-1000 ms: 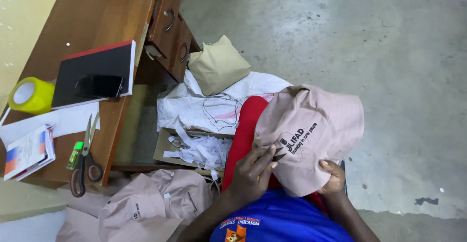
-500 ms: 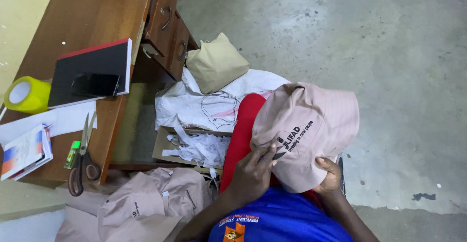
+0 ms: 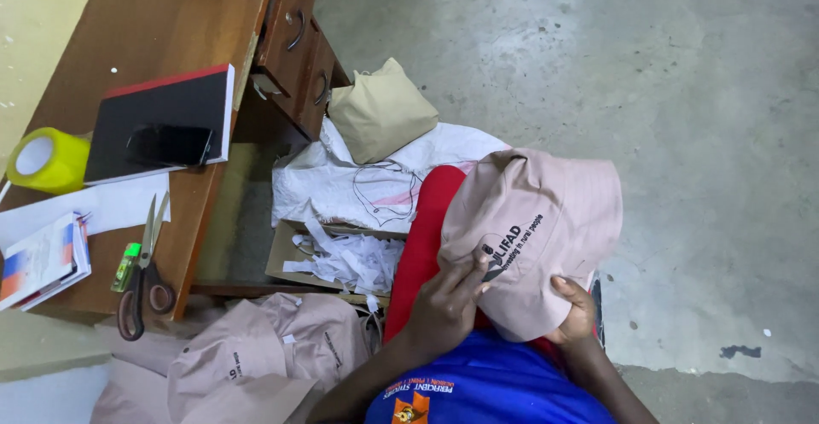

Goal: The person sits on the floor and removes tags from beige bucket hats. They use a small knife to cut the tag strings on the outside of the hats and scissors to cut the paper tags inside the hats.

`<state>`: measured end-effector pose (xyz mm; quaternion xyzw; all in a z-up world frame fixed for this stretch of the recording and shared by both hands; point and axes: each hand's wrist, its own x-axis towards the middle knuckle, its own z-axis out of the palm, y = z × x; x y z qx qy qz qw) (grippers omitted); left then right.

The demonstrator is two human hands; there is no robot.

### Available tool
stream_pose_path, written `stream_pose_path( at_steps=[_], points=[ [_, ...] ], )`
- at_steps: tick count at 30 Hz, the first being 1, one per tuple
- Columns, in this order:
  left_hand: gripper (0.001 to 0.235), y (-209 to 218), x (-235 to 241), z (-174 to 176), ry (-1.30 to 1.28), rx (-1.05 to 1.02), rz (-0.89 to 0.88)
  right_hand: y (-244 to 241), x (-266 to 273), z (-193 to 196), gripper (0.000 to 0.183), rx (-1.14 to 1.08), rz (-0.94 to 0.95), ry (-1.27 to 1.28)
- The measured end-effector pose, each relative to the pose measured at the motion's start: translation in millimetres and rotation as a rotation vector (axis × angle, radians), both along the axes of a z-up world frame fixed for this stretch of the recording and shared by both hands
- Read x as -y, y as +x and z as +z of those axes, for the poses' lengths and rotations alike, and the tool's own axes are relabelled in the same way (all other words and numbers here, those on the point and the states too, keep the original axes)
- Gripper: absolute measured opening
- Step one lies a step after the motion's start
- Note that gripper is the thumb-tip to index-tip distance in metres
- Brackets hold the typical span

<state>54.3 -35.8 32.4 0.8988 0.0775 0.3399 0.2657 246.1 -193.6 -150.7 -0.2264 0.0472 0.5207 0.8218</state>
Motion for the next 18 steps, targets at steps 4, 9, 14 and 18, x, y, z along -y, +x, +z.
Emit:
stream_pose_path(
  at_steps=[4, 9, 14, 18],
  points=[
    [0.042, -3, -5, -5, 0.094, -0.01, 0.003, -4, -4, 13, 0.071, -0.046, 0.051, 0.061],
    [0.05, -2, -7, 9, -0.009, 0.07, -0.003, 4, 1, -5, 0.065, -0.025, 0.016, 0.063],
    [0.048, -3, -7, -10, -0.04, 0.104, 0.098, 8, 5, -21, 0.06, -0.043, 0.0, 0.039],
    [0.044, 1, -5, -2, -0.104, 0.115, 0.141, 0, 1, -5, 0.071, -0.016, -0.007, 0.074]
  ],
)
